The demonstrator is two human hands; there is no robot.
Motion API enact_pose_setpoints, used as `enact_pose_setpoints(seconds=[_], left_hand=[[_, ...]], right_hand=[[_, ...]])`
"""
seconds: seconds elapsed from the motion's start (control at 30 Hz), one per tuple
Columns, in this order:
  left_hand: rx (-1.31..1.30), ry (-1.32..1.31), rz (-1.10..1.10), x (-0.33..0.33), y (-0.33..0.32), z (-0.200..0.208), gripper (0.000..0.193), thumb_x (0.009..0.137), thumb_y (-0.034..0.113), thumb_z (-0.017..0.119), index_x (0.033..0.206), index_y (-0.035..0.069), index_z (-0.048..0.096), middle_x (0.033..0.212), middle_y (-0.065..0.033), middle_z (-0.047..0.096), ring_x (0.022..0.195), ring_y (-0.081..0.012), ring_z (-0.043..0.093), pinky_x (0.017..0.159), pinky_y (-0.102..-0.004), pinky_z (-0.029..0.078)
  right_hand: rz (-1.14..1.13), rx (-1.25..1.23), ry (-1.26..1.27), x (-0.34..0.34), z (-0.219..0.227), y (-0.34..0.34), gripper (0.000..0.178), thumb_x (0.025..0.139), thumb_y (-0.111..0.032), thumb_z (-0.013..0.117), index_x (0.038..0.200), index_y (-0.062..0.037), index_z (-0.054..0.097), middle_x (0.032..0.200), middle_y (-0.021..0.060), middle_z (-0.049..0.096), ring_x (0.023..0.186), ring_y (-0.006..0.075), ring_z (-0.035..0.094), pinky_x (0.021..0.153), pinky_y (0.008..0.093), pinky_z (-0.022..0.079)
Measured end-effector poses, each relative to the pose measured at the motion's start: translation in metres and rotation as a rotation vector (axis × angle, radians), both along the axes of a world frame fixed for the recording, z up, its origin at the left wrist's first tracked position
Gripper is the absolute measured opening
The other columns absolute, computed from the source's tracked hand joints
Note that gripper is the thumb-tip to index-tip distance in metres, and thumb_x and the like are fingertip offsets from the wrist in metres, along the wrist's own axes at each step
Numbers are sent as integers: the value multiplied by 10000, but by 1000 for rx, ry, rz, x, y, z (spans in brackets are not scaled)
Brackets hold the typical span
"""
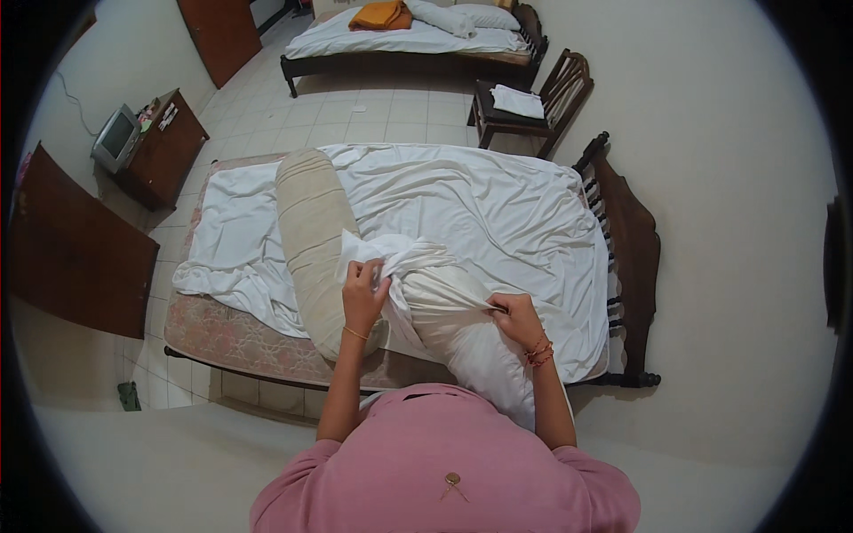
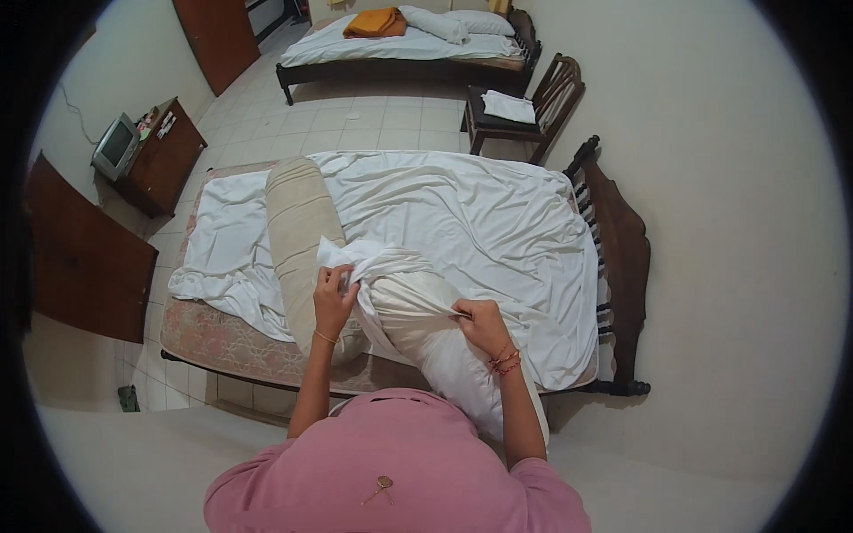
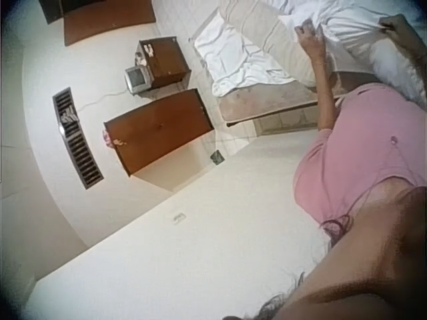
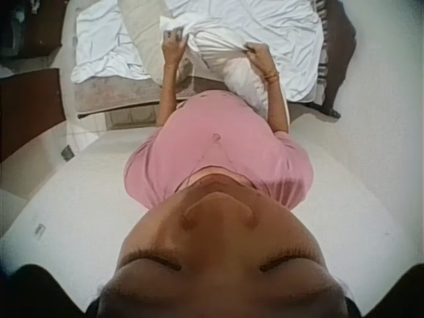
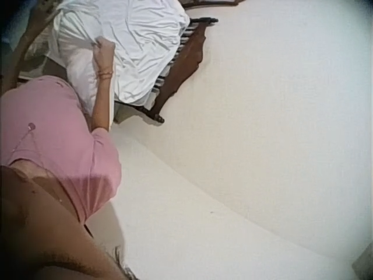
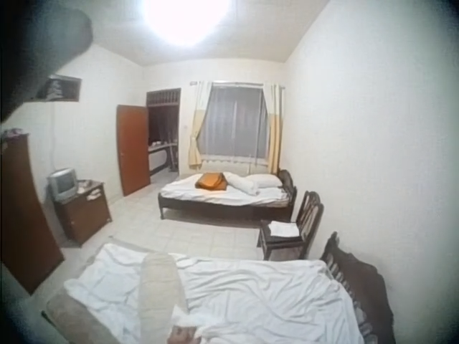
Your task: The person is folding bed linens and placing them on a chair.
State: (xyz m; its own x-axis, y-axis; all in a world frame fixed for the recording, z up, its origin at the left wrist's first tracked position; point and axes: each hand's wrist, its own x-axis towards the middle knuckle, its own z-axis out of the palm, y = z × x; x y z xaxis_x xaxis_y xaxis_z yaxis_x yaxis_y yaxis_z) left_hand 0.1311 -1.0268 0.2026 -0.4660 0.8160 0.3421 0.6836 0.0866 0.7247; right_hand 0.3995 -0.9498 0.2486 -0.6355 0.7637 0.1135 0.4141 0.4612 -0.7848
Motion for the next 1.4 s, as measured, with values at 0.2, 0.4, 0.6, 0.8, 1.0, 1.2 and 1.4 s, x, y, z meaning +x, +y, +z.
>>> enact_pose_setpoints(seconds=[0.2,0.4,0.6,0.8,1.0,1.2,1.4], left_hand=[[-13,84,-319,46,-20,-17,793,535,187,714,1233,101,348,1163,-211,288,1064,-354,317,906,-424,279],[-73,-23,-8,5,-16,-59,612,570,-11,612,1143,63,408,1174,-177,322,1072,-353,345,923,-408,291],[391,21,35,0,-3,34,429,595,19,604,1015,57,525,1178,-170,382,1122,-348,347,914,-370,326],[-69,24,-435,1,-3,6,499,597,52,608,1084,98,513,1216,-227,374,1098,-369,396,881,-378,368],[7,-45,-403,44,-8,-9,364,599,-6,575,959,-7,518,1040,-185,505,984,-348,475,822,-374,404],[-103,65,-351,54,-15,-17,305,613,16,558,911,-6,496,741,-192,570,682,-326,564,603,-371,431],[-62,-401,-178,59,-9,-3,295,656,76,544,935,66,448,529,-151,467,435,-296,468,431,-360,354]], right_hand=[[-47,-15,-50,16,-9,-5,91,642,8,546,732,9,554,611,166,541,518,261,527,503,291,402],[-18,7,-62,25,21,-15,80,648,4,555,726,17,544,609,159,537,495,244,506,502,278,396],[-59,-62,-48,50,24,-6,128,610,63,493,728,35,533,605,152,535,500,222,494,514,242,399],[-10,-19,-80,46,-35,0,179,576,78,483,741,28,534,671,172,555,645,285,574,573,306,438],[-202,228,-120,23,-82,-23,196,685,-47,536,874,3,526,783,176,561,741,327,544,659,345,436],[-107,215,-282,-41,-50,-67,919,585,-355,706,1278,-7,212,1216,199,379,1096,314,400,915,484,282],[-360,255,-269,-64,-71,-83,932,564,-350,721,1274,-58,192,1230,163,341,1177,289,299,954,569,139]])
